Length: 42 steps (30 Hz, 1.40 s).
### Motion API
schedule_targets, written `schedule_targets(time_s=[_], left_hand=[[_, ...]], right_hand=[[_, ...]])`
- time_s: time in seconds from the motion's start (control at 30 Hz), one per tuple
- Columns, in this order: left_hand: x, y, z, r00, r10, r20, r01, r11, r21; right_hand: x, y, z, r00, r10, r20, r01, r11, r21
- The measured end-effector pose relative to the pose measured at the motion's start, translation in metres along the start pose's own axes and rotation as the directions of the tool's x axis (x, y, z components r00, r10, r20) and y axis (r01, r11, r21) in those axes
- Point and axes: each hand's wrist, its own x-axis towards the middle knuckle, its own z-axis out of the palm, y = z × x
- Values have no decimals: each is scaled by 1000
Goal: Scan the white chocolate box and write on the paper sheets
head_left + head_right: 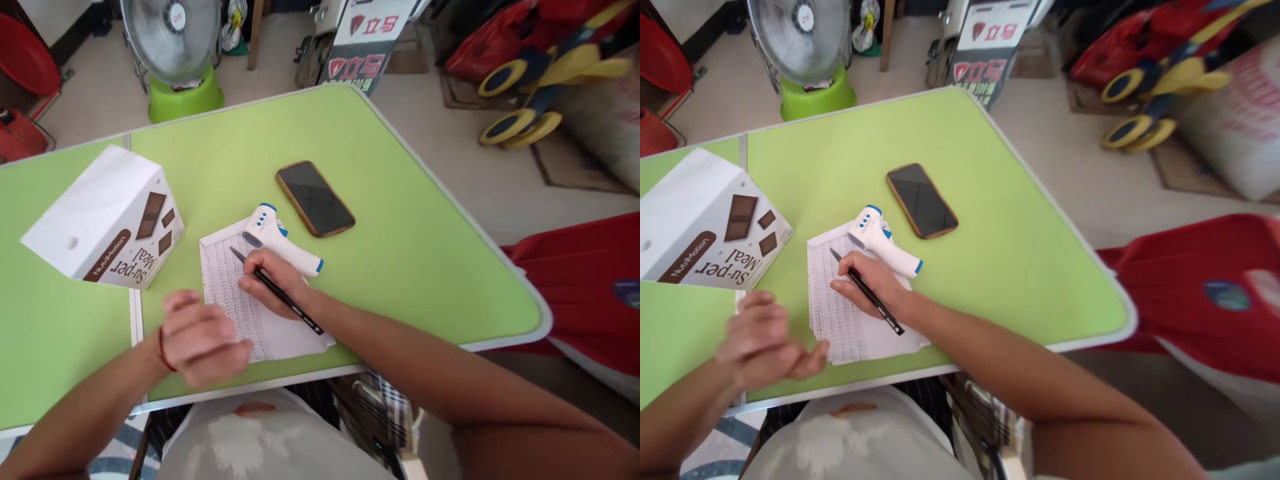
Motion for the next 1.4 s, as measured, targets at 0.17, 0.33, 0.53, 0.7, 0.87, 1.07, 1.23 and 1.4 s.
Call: schedule_targets(time_s=[0.17,0.33,0.53,0.7,0.87,1.07,1.23,1.4], left_hand=[[-6,31,30,880,460,-122,-475,860,-187],[-8,33,38,929,337,153,-280,910,-306],[-3,33,38,723,287,628,3,908,-418],[-8,38,36,705,292,646,96,864,-495],[-8,38,37,777,264,571,224,732,-643],[-7,33,40,792,189,580,330,667,-668],[-4,33,39,793,180,582,358,636,-683],[-2,32,38,806,192,559,328,641,-693]], right_hand=[[8,-2,3,996,94,1,-93,989,113],[12,-1,7,970,239,-43,-229,958,171],[18,-3,6,938,348,-15,-337,917,214],[31,-11,6,883,449,139,-467,870,159],[26,-14,18,924,382,3,-374,903,210],[11,-13,18,966,248,69,-254,962,96],[9,-12,21,973,221,69,-225,973,53],[6,-9,25,971,229,64,-228,974,-21]])
